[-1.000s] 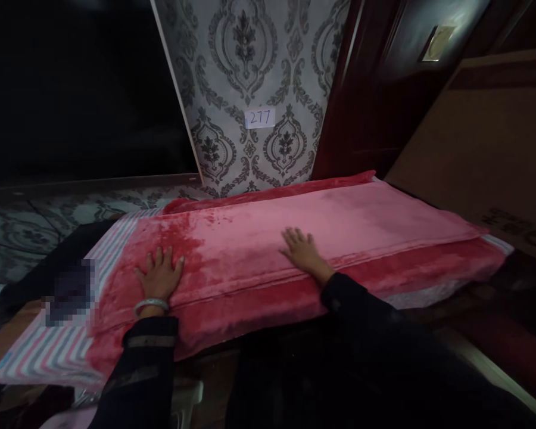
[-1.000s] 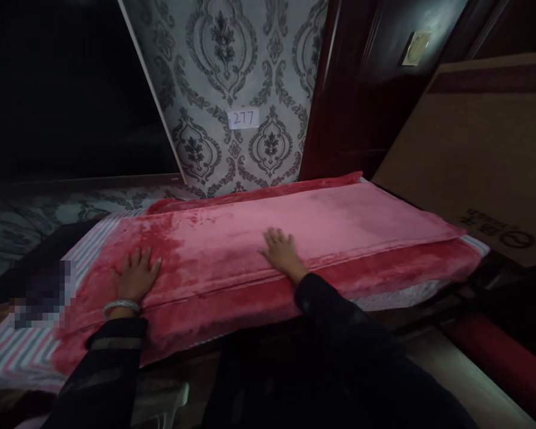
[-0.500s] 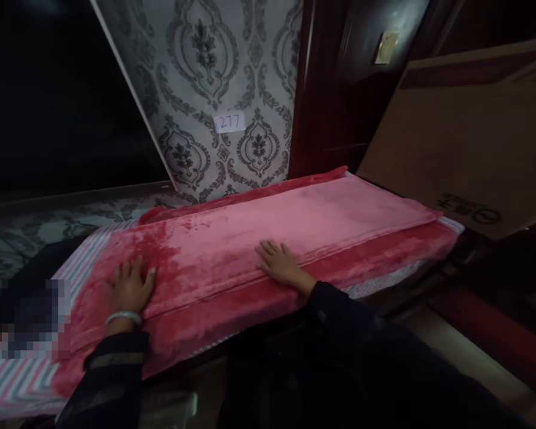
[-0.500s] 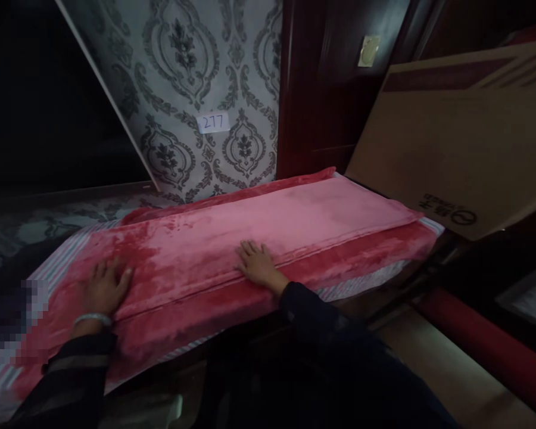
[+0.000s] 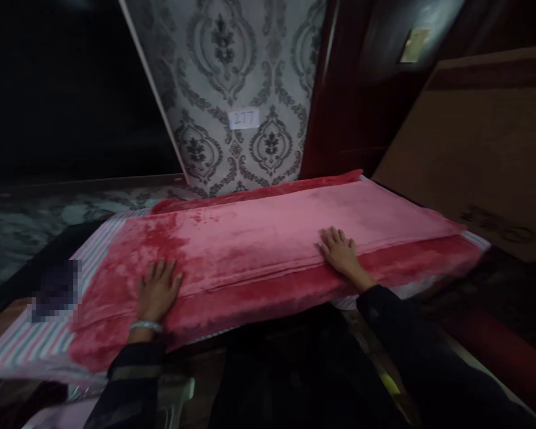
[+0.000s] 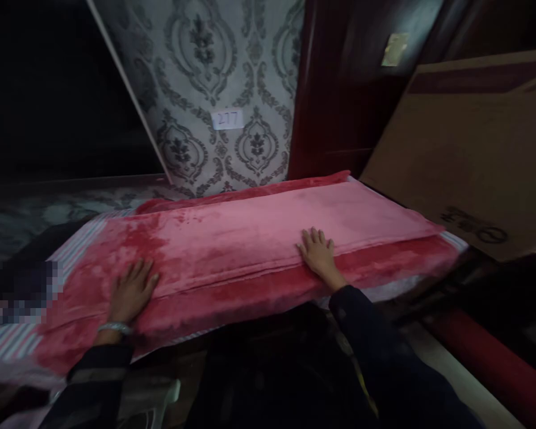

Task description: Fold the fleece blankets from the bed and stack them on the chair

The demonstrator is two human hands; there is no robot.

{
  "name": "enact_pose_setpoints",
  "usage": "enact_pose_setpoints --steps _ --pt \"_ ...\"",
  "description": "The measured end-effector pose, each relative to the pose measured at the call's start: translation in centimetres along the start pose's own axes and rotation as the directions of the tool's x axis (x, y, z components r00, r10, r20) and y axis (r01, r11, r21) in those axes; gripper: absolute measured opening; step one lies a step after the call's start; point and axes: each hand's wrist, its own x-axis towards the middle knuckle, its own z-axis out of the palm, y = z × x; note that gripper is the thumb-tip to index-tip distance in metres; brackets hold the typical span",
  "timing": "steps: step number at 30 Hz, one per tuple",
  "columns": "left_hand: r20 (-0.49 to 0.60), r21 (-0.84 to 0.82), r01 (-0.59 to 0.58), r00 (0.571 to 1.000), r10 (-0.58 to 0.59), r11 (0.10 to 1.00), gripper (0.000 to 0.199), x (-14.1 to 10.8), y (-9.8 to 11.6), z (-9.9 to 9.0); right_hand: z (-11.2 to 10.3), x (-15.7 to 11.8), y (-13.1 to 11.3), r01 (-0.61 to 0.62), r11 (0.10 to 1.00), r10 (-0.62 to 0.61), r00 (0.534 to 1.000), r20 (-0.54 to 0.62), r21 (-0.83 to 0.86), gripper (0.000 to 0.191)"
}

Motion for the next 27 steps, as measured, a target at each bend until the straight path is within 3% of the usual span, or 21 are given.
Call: enact_pose_setpoints --steps 6,10,13,16,21,24,27 --pt "0.008 -0.004 0.004 1.0 -0.004 1.0 0.059 -1.2 0.6 -0.5 1.0 -0.6 -8.5 0.329 0.94 -0.332 0.943 0.02 0.089 0.062" --pt "-0.001 -0.065 -0.003 1.0 0.003 0.998 0.059 -1.4 -0.2 -0.1 0.1 -0.2 -13.9 0.508 0.851 -0.518 0.853 0.059 0.135 0.063" --pt "0.108 -0.161 -0.01 0.994 0.027 0.987 0.064 -0.7 -1.7 -0.2 -1.4 0.4 -18.2 0.615 0.769 -0.636 0.765 0.102 0.177 0.065" --pt "0.173 -0.273 -0.024 0.982 0.074 0.962 0.069 1.3 -3.0 -1.2 -2.6 1.2 -22.8 0.712 0.666 -0.743 0.662 0.104 0.223 0.065" --pt "0.092 -0.288 0.033 0.996 -0.006 0.957 0.066 7.0 -2.2 -3.3 -3.2 3.2 -29.9 0.807 0.511 -0.856 0.51 0.089 0.297 0.065" --pt "0.036 -0.203 0.078 0.997 -0.072 0.976 0.063 9.2 -1.1 -2.6 -2.4 4.8 -32.9 0.834 0.469 -0.881 0.464 0.09 0.29 0.064" --pt "-0.024 -0.106 0.08 0.996 -0.083 0.991 0.058 9.8 -0.8 -0.3 -1.1 6.4 -34.7 0.869 0.415 -0.908 0.413 0.068 0.271 0.064"
